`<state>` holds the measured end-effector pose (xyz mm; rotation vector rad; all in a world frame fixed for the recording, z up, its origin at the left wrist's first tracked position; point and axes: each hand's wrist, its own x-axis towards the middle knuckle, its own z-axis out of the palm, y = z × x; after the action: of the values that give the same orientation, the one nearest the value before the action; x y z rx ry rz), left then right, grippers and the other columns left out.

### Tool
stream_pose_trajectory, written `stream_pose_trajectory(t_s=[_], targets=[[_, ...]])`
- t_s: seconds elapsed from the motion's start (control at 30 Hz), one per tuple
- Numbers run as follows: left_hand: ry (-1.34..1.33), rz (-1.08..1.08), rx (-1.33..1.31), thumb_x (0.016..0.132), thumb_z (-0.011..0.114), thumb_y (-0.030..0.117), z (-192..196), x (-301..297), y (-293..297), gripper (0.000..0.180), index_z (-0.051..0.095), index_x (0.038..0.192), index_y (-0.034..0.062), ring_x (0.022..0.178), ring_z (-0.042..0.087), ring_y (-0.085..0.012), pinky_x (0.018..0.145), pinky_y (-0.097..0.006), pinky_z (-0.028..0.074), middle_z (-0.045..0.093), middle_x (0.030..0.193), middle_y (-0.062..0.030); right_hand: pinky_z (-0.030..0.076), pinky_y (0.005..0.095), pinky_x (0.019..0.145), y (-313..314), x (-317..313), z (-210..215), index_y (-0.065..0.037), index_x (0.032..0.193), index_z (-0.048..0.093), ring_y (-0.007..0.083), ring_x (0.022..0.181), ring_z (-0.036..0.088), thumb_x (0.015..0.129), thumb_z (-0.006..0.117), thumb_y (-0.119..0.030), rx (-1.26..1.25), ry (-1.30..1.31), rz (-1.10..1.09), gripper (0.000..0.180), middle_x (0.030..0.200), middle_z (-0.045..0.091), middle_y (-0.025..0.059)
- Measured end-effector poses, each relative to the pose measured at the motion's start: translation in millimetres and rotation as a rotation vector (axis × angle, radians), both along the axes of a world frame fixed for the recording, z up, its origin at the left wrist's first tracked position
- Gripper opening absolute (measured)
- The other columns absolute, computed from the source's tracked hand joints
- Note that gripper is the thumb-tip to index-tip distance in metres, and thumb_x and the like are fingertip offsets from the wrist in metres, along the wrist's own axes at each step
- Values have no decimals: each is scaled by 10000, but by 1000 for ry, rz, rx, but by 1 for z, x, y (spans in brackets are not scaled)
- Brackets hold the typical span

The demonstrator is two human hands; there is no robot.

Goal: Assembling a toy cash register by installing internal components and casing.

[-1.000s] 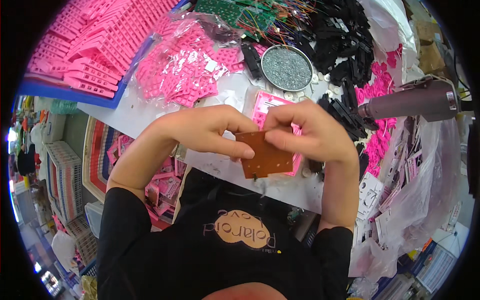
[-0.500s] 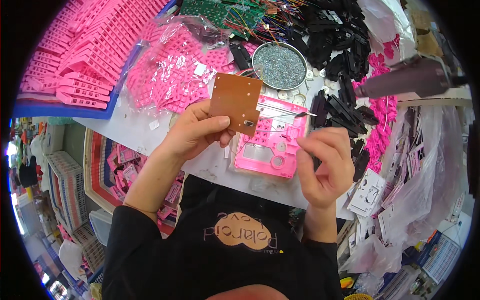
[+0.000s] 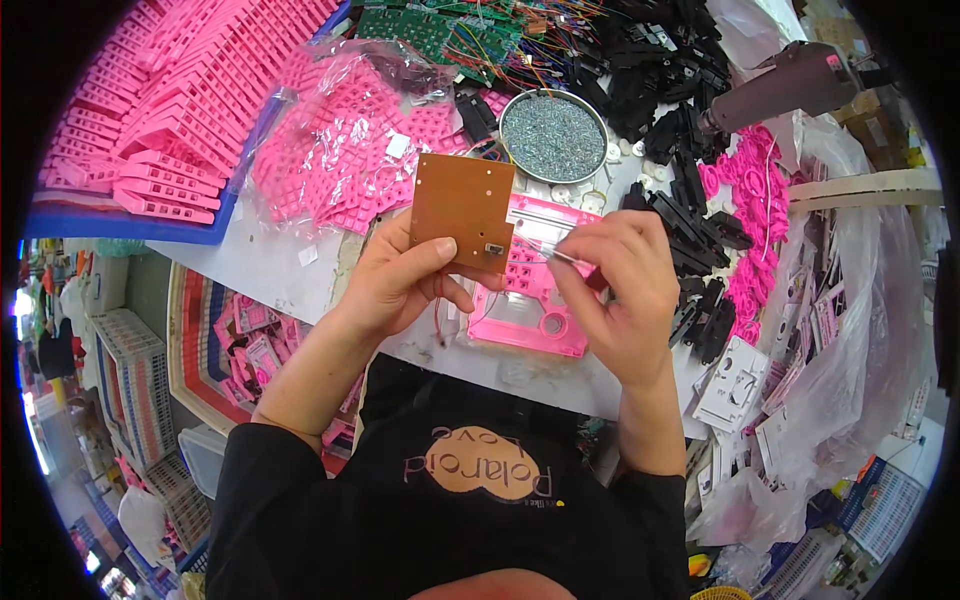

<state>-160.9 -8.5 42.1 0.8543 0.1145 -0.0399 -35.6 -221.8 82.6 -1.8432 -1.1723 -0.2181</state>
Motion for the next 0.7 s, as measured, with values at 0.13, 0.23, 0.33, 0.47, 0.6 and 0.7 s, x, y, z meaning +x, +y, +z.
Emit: stream_pose_trajectory(t_s=[0.13, 0.23, 0.33, 0.47, 0.6, 0.7], targets=[[17, 123, -28, 990, 588, 168, 2, 2, -16, 439, 471, 1341, -68, 970, 729, -376, 602, -341, 660, 651, 1179, -291, 519, 252, 637, -9, -20, -5, -6, 973, 686, 152, 766, 633, 869, 726, -10, 85, 646, 66, 112, 868, 705, 54], [15, 125, -87, 995, 576, 168, 2, 3, -18, 433, 460, 1336, -72, 944, 733, -371, 591, -349, 657, 648, 1166, -303, 494, 216, 629, -11, -26, -17, 35, 1052, 654, 77, 669, 615, 964, 657, -47, 204, 1079, 214, 120, 862, 700, 63], [30, 112, -101, 998, 568, 173, 0, 3, -18, 428, 463, 1336, -68, 926, 734, -359, 577, -344, 649, 648, 1156, -308, 482, 213, 614, -12, -24, -13, 43, 1069, 650, 68, 687, 613, 977, 639, -46, 227, 1343, 308, 128, 853, 687, 50], [2, 65, -114, 1011, 553, 174, -2, 3, -16, 426, 455, 1360, -50, 937, 731, -347, 604, -349, 639, 644, 1188, -289, 467, 207, 598, -14, -19, -13, 41, 1112, 658, 59, 689, 603, 991, 623, -48, 89, 1264, 357, 154, 847, 667, 26], [-62, -36, -231, 1035, 518, 154, -13, -1, -12, 416, 435, 1404, -19, 986, 722, -336, 684, -373, 637, 639, 1247, -253, 452, 193, 569, -1, -19, 0, 17, 1177, 673, 50, 688, 600, 1020, 575, -66, -83, 1182, 275, 203, 865, 662, 22], [-65, -58, -284, 1036, 525, 163, -9, 0, -16, 416, 432, 1396, -22, 947, 721, -310, 680, -368, 637, 644, 1216, -242, 432, 190, 524, 8, -19, -11, -8, 1260, 650, 56, 638, 594, 1041, 518, -84, -115, 1242, 292, 266, 894, 670, 36]])
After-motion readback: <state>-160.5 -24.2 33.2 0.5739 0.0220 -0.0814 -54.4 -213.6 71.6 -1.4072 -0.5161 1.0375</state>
